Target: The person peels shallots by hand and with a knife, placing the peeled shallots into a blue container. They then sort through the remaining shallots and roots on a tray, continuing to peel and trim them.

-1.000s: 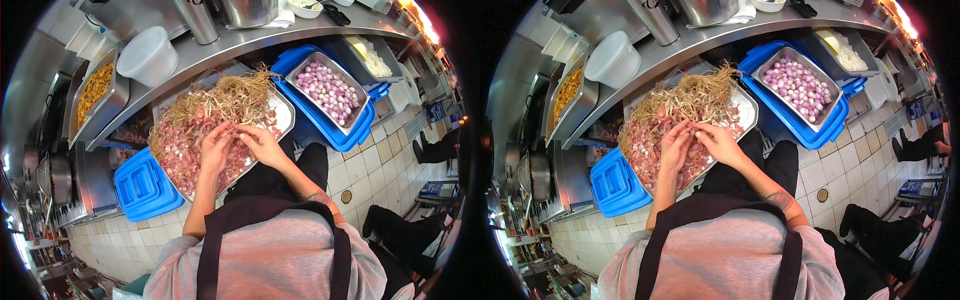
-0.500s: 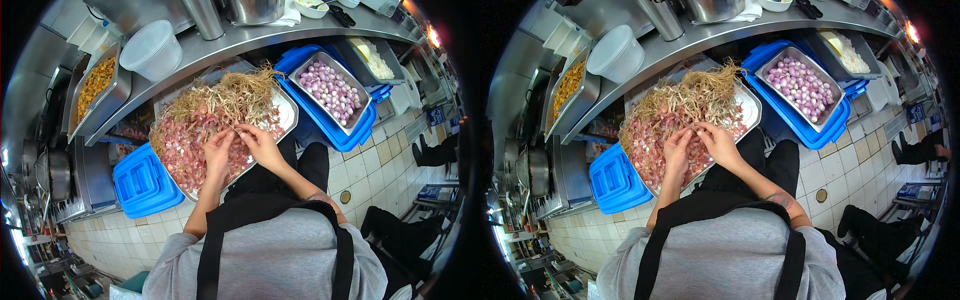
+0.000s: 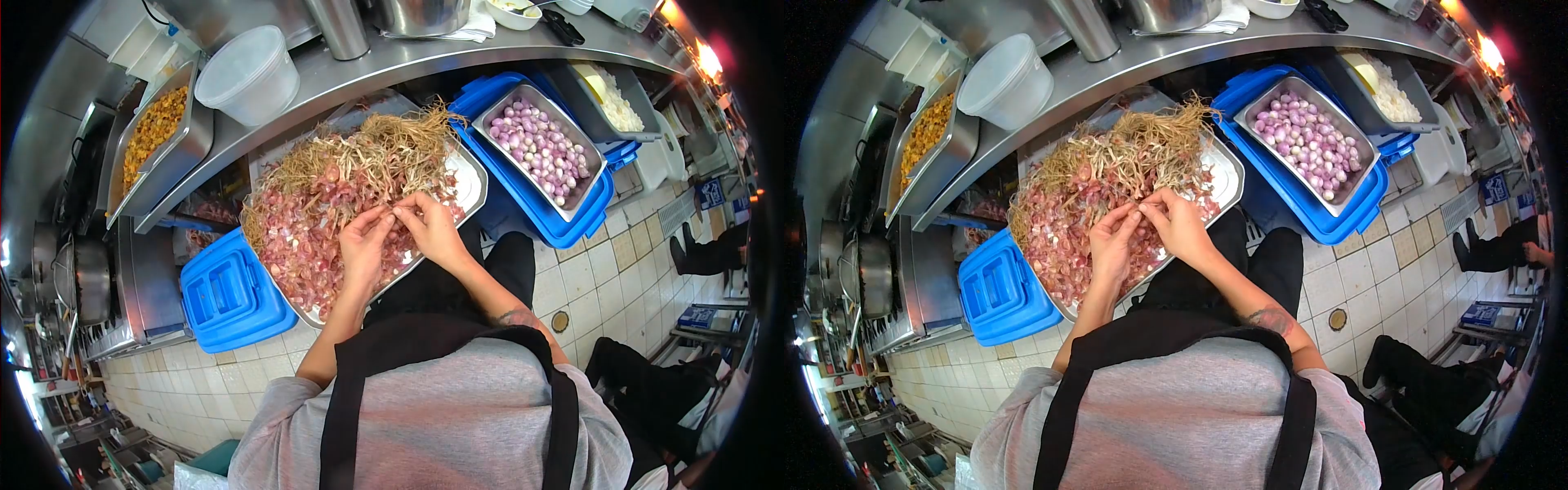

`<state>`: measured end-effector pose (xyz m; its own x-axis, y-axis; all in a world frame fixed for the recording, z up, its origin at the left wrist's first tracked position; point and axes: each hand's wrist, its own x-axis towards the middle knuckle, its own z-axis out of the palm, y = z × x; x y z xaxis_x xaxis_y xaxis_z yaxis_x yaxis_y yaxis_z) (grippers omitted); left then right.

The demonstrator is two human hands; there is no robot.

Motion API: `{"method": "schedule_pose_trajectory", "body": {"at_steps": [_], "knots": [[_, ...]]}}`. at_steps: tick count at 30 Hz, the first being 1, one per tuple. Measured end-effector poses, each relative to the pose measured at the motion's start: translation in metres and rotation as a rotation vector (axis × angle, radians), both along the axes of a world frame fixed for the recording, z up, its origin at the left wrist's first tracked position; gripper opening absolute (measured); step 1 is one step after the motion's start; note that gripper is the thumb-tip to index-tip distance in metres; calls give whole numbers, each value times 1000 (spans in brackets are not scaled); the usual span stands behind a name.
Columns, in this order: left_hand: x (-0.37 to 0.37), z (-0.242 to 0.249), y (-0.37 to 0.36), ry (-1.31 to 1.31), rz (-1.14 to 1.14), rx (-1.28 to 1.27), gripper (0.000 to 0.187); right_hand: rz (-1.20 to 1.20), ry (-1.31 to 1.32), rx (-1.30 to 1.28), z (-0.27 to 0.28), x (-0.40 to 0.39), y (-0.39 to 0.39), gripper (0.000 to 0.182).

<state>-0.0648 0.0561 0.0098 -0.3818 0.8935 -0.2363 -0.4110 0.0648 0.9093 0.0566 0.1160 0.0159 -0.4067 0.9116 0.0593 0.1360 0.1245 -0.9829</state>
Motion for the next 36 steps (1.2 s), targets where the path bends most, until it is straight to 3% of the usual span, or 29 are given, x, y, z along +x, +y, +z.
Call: {"method": "schedule_pose_trajectory", "body": {"at_steps": [3,6,10,14,18,19,26,30,36], "knots": [[-6,-2,0,-133,-84,41,30,100,177,-216,1,6,11,18],[-9,11,-2,-257,-199,105,33,38,192,-240,-6,12,24,19],[-9,34,-5,-293,-232,200,35,-70,91,-35,6,13,28,15],[-20,29,-4,-437,-284,403,36,-117,-38,72,44,19,15,25],[-16,32,-5,-262,-126,311,40,55,118,-102,61,18,-1,32],[-16,32,-6,-260,-121,326,39,89,-46,-50,63,20,-2,30],[-6,46,-11,-95,31,297,36,140,85,297,64,12,-11,30],[-3,47,-15,-44,93,315,33,157,85,275,68,12,-14,30],[-7,50,-17,28,15,315,27,161,101,292,70,12,-14,30]]}}
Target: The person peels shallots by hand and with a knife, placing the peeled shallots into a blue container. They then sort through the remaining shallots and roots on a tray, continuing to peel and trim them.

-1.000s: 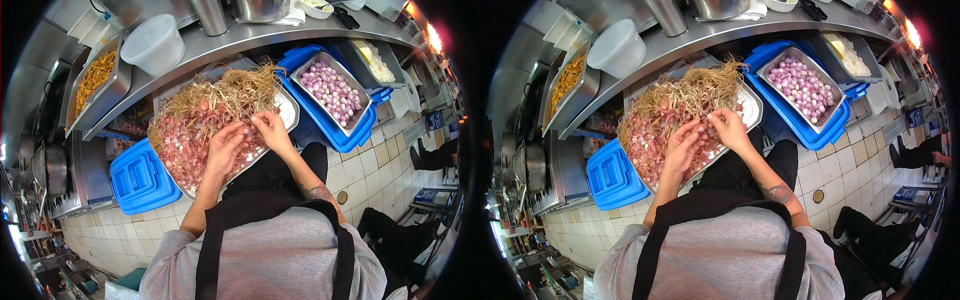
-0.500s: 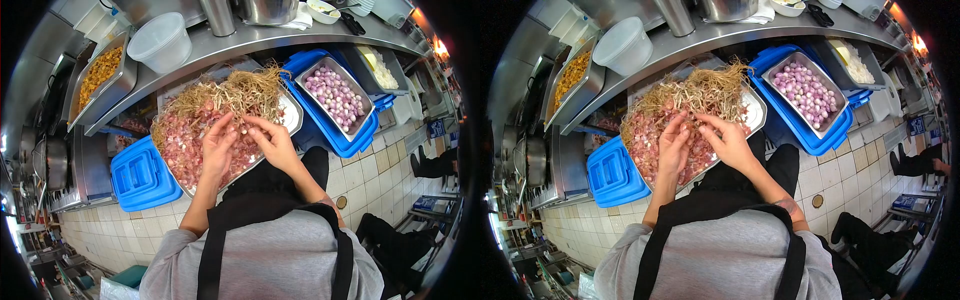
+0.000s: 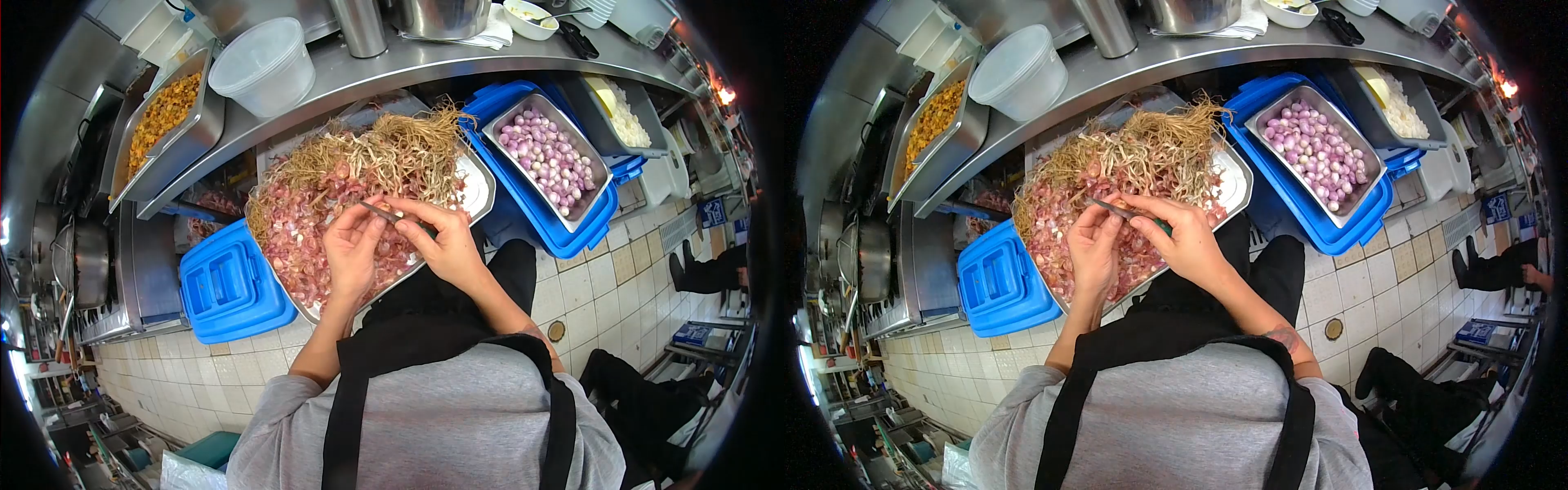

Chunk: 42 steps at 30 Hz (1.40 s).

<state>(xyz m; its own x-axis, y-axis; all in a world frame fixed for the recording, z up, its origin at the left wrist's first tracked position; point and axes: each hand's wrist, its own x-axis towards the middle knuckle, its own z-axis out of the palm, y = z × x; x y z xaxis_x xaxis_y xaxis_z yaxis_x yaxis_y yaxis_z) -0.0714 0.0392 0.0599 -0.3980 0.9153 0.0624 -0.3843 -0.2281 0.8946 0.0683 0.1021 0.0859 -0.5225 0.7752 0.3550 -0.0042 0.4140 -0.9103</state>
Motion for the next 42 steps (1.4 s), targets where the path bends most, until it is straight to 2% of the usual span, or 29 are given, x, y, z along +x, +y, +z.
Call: {"method": "schedule_pose_trajectory", "body": {"at_steps": [5,11,14,17,20,24,27,29,32,35,38,39,42], "knots": [[8,-1,-2,-21,-3,-14,27,-55,7,-58,4,-2,-3,19],[4,-3,-4,-34,-76,-103,28,-91,-34,52,-6,-2,3,15],[-9,1,-3,-27,-202,-153,30,23,50,-114,-20,0,10,15],[-16,6,1,-76,-303,-204,31,255,137,-683,-21,10,19,14],[-18,-1,4,-45,-323,-138,34,254,303,-834,-25,7,14,13],[-11,-13,10,217,-231,92,42,196,270,-788,-21,5,9,13],[-7,-8,8,73,-207,-34,48,58,222,-649,-23,2,10,13],[-2,2,5,5,-175,-20,46,-103,115,-449,-32,0,14,16],[-1,5,4,-31,-84,-45,40,-169,-9,-334,-28,4,13,22],[-4,1,4,7,-19,-44,34,-138,-134,-222,-28,6,11,30],[-6,0,4,26,6,-33,32,-46,-13,-77,-3,5,0,32],[-7,0,3,25,10,-32,32,4,-56,-107,-2,7,-1,31],[-8,4,3,55,7,-36,31,2,-34,75,-3,4,2,30]]}}
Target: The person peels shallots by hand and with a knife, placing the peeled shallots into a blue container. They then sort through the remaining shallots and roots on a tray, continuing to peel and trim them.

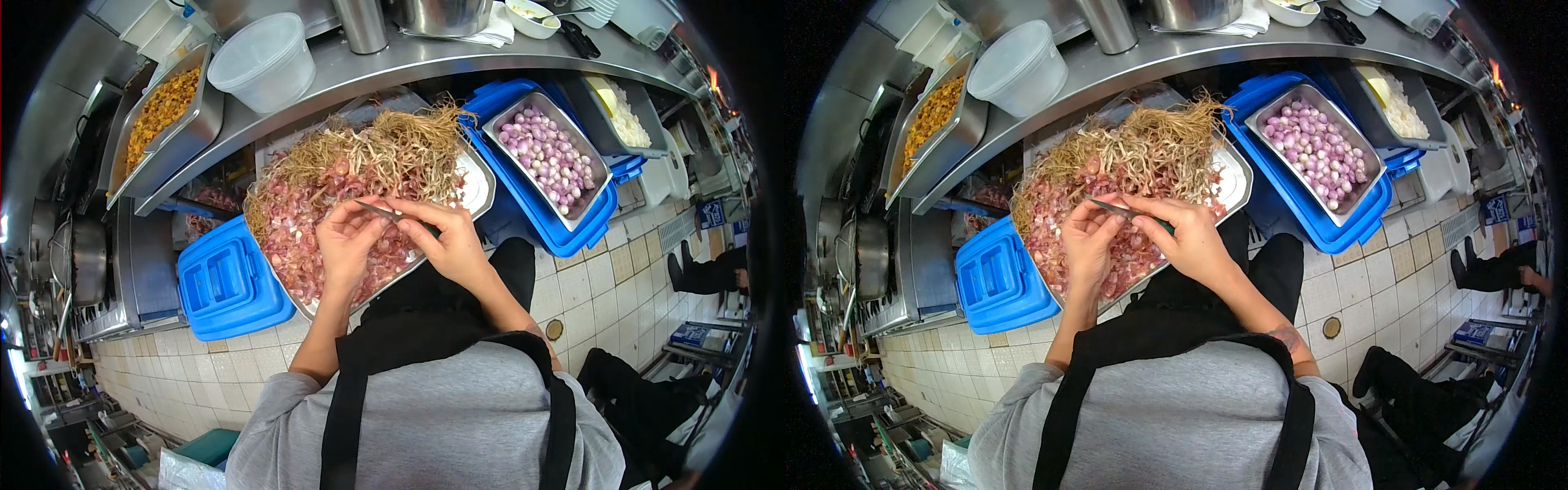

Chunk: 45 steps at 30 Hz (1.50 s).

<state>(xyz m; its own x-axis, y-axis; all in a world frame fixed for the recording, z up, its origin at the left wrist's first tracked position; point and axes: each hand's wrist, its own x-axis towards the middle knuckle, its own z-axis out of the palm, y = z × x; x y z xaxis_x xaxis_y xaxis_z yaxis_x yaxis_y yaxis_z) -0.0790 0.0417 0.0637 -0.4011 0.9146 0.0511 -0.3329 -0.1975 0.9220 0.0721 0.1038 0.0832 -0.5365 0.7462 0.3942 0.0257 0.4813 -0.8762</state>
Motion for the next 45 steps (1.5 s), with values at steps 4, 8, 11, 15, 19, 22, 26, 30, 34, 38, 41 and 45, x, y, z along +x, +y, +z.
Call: {"method": "schedule_pose_trajectory", "body": {"at_steps": [4,8,11,15,19,22,26,30,34,38,41,45], "knots": [[-1,0,0,27,1,16,30,33,-42,-57,2,3,2,25],[3,-1,-2,-31,-10,4,32,73,134,-297,-7,-1,2,22],[3,-2,-1,-121,-73,7,35,200,281,-731,-9,5,9,22],[7,6,2,-164,-112,7,37,53,275,-760,-20,2,17,23],[5,3,4,-82,-68,25,36,-40,115,-453,-17,2,13,24],[-1,-4,5,-29,-56,48,34,0,50,-190,-9,1,7,27],[-3,6,2,39,-58,18,32,34,-24,-14,0,3,5,29],[-5,6,1,67,-59,4,31,63,13,-15,0,3,5,28],[-6,6,1,103,-79,-22,31,64,-31,-43,2,4,6,25],[-6,5,-2,52,-123,-66,31,134,183,-364,-11,-1,5,23],[-2,7,-1,17,-105,-69,34,274,300,-837,-14,8,12,24],[1,12,2,-46,-127,-3,37,-32,279,-659,-26,-1,16,25]]}}
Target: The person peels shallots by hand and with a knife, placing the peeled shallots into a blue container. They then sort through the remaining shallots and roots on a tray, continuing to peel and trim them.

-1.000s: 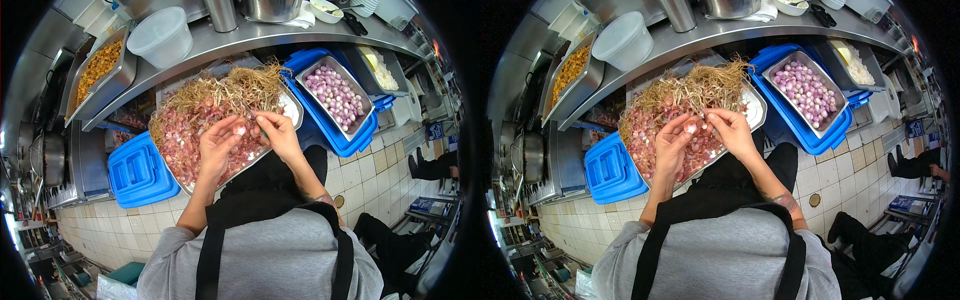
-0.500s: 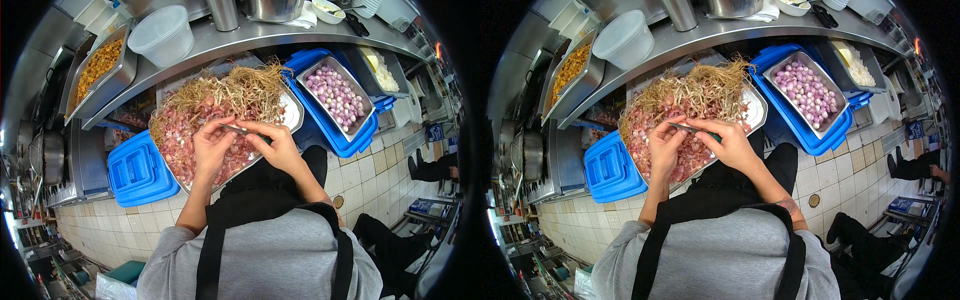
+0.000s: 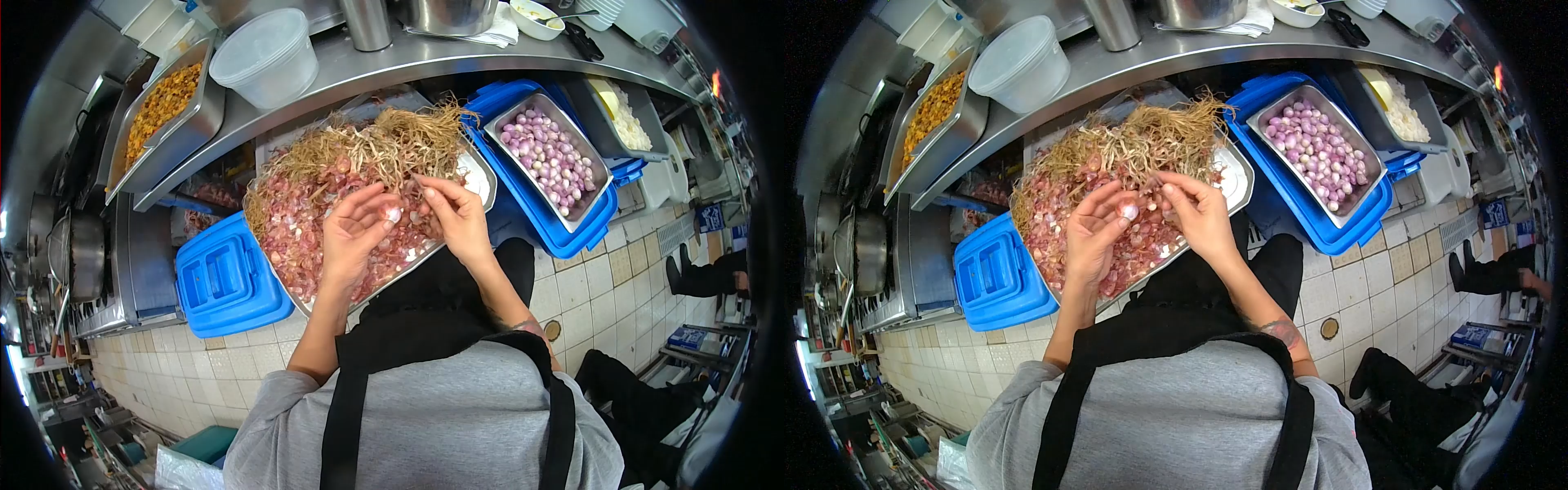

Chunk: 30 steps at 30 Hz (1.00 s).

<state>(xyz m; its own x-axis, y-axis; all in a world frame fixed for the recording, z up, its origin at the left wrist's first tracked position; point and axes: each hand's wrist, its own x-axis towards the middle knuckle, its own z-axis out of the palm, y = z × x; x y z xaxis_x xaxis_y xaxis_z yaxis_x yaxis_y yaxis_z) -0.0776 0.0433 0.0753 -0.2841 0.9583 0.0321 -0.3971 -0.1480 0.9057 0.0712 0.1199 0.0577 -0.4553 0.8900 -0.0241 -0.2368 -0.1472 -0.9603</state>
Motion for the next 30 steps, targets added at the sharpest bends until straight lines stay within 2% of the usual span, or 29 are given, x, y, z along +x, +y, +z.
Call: {"method": "schedule_pose_trajectory", "body": {"at_steps": [3,6,9,15,19,22,25,30], "knots": [[-1,-3,-1,7,6,-8,36,-59,-146,153,8,3,-2,25],[-6,-12,0,-27,-3,-27,35,60,-277,226,14,4,-10,26],[-7,-12,0,-31,14,-31,33,31,-224,628,15,0,-14,30],[-10,-5,-4,192,62,-21,30,116,-299,676,30,2,-14,29],[-9,2,-7,182,27,-86,28,112,-369,677,28,3,-16,26],[-8,-5,-7,166,34,-107,29,110,-148,484,12,-3,-14,24],[-8,-7,-5,129,19,-97,36,330,110,-165,11,5,-6,23],[-9,-9,-1,18,-26,-32,49,196,51,-106,5,1,-5,23]]}}
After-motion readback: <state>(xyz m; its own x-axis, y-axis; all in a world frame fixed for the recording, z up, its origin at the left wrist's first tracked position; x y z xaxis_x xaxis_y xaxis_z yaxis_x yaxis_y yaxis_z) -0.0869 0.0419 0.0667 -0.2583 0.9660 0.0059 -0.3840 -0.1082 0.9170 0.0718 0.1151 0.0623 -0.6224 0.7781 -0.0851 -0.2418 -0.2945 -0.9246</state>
